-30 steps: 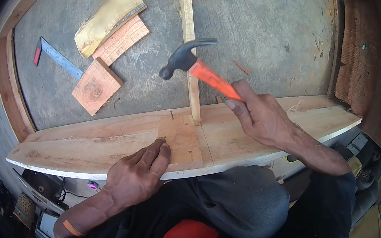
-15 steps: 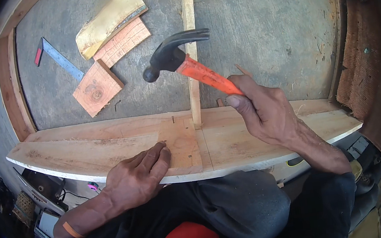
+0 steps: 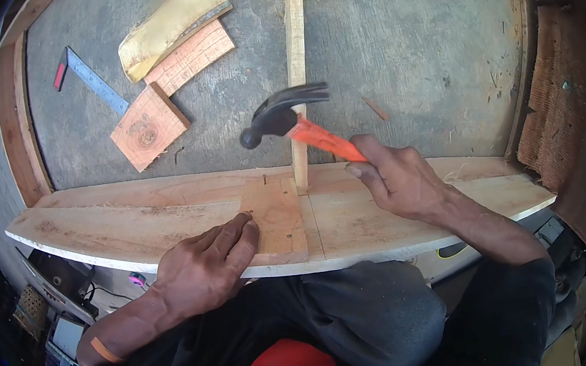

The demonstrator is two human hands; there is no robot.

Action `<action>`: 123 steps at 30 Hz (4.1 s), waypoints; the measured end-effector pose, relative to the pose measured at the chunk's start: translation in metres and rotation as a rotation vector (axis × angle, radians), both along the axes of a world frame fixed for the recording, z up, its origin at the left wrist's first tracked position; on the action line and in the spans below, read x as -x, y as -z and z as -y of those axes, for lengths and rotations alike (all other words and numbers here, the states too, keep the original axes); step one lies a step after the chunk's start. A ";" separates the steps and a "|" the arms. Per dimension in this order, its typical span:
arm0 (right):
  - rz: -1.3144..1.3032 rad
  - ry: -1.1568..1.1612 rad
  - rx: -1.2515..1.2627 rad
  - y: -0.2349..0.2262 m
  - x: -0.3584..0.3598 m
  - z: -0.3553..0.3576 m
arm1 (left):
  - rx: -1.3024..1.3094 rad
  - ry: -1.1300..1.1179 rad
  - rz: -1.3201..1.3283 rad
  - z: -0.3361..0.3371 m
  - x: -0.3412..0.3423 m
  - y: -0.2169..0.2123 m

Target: The person assembles a wooden frame by measuring and marking a plank with a square ruler and pencil. They then secure the plank to the frame using a hammer and nails, repeatedly hammering nails into the wood to join the pieces together.

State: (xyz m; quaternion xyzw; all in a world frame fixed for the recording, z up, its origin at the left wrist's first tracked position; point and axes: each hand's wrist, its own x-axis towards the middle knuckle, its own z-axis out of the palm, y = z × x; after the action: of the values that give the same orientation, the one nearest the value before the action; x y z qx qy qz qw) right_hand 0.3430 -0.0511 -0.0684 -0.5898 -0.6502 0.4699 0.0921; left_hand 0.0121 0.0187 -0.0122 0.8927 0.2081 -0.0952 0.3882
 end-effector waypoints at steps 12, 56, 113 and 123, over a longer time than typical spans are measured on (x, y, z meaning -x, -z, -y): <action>0.056 -0.164 0.281 -0.005 0.022 0.000 | 0.015 0.029 0.013 0.001 0.013 -0.001; -0.048 0.237 0.420 -0.038 0.019 -0.055 | -0.028 -0.029 0.013 0.020 0.016 0.003; 0.199 0.132 0.497 -0.004 0.040 -0.074 | -0.041 -0.053 0.067 0.022 0.019 0.001; 0.025 0.918 -0.023 -0.106 0.030 0.010 | 0.006 -0.022 -0.058 0.012 0.009 -0.006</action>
State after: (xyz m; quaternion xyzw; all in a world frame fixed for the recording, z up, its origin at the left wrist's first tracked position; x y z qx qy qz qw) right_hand 0.3126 -0.0608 0.0373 -0.8214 -0.3277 0.3662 0.2895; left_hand 0.0029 0.0067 -0.0059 0.8862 0.2287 -0.1176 0.3855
